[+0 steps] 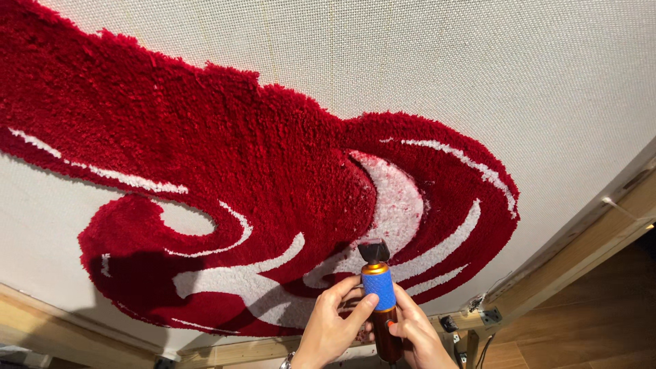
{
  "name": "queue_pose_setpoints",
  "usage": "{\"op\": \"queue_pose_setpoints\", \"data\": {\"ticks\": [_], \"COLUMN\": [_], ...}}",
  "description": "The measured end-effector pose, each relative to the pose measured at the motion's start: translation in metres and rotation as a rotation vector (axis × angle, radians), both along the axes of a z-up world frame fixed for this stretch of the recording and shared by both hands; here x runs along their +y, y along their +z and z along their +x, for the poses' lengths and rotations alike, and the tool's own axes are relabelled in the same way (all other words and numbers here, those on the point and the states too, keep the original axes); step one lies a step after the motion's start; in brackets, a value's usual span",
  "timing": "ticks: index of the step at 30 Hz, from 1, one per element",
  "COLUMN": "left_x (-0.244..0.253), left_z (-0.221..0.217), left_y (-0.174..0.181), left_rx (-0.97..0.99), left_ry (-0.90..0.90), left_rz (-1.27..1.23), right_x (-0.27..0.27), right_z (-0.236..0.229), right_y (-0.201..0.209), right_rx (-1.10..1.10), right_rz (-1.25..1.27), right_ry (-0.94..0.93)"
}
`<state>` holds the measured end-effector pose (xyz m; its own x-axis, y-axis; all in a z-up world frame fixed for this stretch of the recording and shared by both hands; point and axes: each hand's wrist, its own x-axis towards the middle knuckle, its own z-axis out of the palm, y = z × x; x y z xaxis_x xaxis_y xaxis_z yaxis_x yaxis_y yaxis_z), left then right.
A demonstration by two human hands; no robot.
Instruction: The person uses a handheld electric trimmer to shave and shape the red pile of a rug stretched on a frame. They move the trimmer along the edges of a white design, removing excess red fibers to define the pattern. The person works continuously on the same section of the rug throughout the clip.
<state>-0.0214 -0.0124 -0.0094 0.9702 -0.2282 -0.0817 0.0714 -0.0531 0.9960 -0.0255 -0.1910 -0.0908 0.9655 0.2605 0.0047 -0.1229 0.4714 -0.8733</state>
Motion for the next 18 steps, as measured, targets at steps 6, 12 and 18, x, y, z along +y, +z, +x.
{"op": "queue_pose_setpoints", "data": {"ticks": [6,12,18], "left_x": [0.000,0.000,-0.001], "left_z": [-0.001,-0.002,-0.001], "left_y": [-0.004,-0.004,-0.004], "left_rx": [0.055,0.014,0.013], "left_ry": [-0.032,-0.023,-0.031], "left_rz": [0.018,0.085,0.090], "right_x": [0.003,0.001,-0.003], "right_z": [-0.006,-0.007,-0.005], "right_y": [0.014,0.014,0.007], "right_rx": [0.034,0.008,-0.005], "right_rz": [0.031,0.030,0.021], "right_ry": [0.035,0.049,0.055]}}
